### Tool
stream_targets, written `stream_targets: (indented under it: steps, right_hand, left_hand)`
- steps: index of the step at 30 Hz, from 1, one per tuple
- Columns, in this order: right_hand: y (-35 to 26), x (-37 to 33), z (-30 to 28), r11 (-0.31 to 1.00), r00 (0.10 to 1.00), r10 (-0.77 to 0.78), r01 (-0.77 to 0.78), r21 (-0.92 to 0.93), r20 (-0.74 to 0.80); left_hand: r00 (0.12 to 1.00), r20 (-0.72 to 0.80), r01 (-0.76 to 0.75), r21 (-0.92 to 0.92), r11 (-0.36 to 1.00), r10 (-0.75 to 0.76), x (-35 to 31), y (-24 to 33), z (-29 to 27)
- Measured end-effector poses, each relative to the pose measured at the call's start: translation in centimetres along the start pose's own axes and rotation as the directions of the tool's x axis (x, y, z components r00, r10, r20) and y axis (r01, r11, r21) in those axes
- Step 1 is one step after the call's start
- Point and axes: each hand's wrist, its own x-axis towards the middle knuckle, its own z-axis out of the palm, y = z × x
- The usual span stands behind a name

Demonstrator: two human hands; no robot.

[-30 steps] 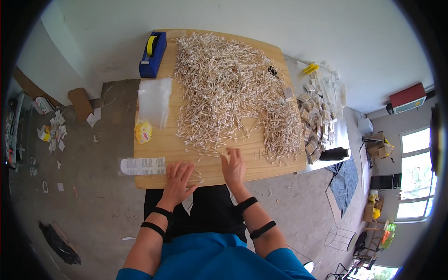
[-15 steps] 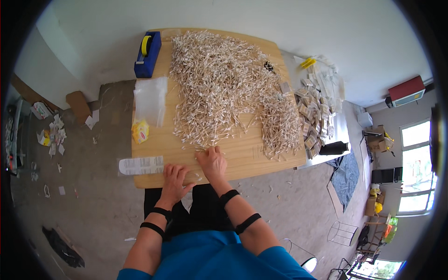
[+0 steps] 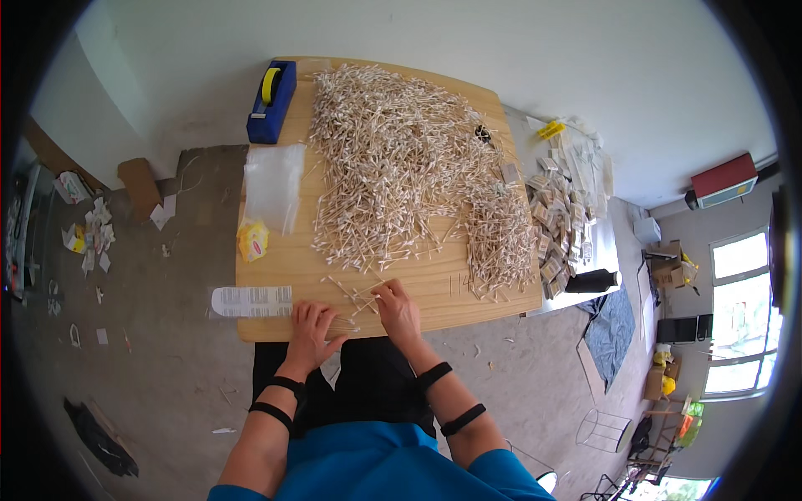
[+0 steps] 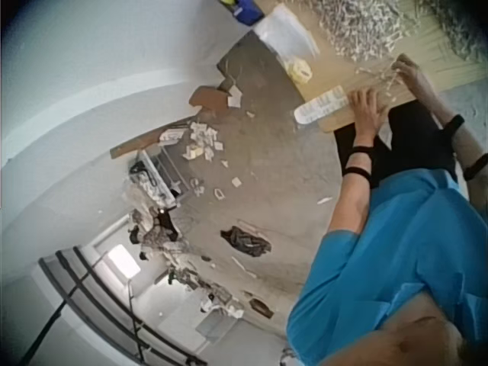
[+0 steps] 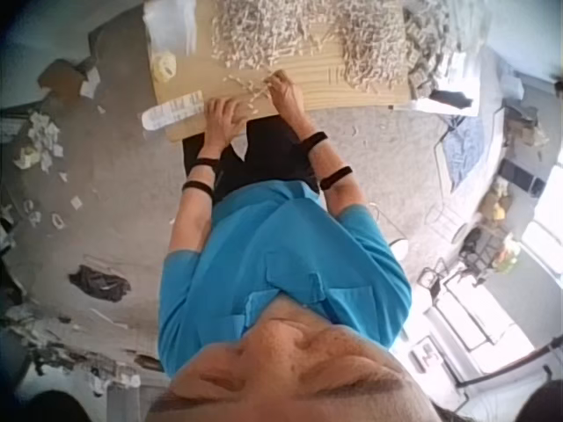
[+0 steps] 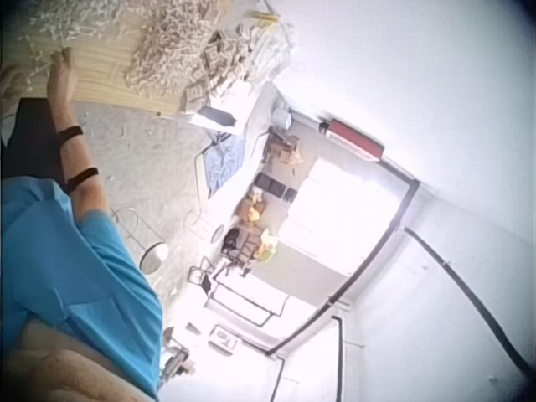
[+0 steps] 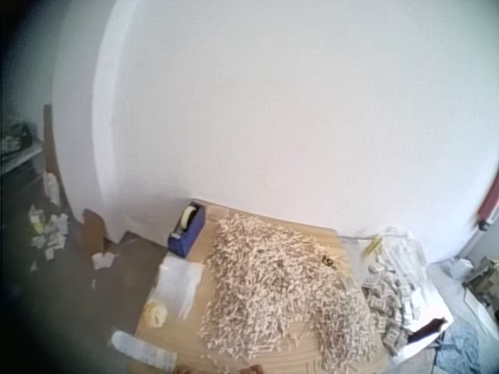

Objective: Organizing cotton swabs and placing them into a plastic bag for packaging.

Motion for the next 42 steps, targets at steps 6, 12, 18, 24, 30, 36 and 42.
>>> stream_targets:
  steps: [6, 12, 18, 24, 30, 36, 42]
  right_hand:
    - [3.2, 2.5, 1.2, 0.986, 1.000, -0.028, 0.028, -0.166, 0.005]
    - [-2.1, 2.5, 0.8, 0.987, 0.988, -0.139, 0.143, -0.066, 0.071]
    - [0.2, 3.7, 4.3, 0.964, 0.978, -0.100, 0.140, -0.225, 0.182]
    - [1.5, 6.6, -1.4, 0.986, 1.000, 0.022, -0.022, -0.163, -0.004]
    - [2.7, 2.3, -1.2, 0.953, 0.955, -0.249, 0.272, -0.135, 0.163]
    - [2.3, 1.4, -0.8, 0.980, 0.973, -0.170, 0.183, -0.073, 0.156]
    - [1.6, 0.0, 0.4, 0.988, 0.988, 0.154, -0.154, 0.001, 0.020]
  left_hand:
    - [1.000, -0.005, 0.001, -0.013, 1.000, -0.001, 0.2, 0.2, 0.1]
    - [1.000, -0.022, -0.003, -0.005, 1.000, 0.002, -0.3, -0.7, 0.7]
    - [0.999, -0.029, -0.015, -0.017, 1.000, 0.014, 0.0, -0.4, 0.6]
    - [1.000, -0.015, -0.004, -0.028, 1.000, 0.003, -0.3, -0.2, 0.1]
    - [0.999, -0.037, -0.014, -0.018, 1.000, 0.013, 0.0, -0.2, 0.3]
    - [1.000, -0.020, -0.013, -0.026, 1.000, 0.013, 0.0, -0.2, 0.0]
    - [1.000, -0.009, -0.013, -0.017, 1.000, 0.013, 0.1, -0.1, 0.2]
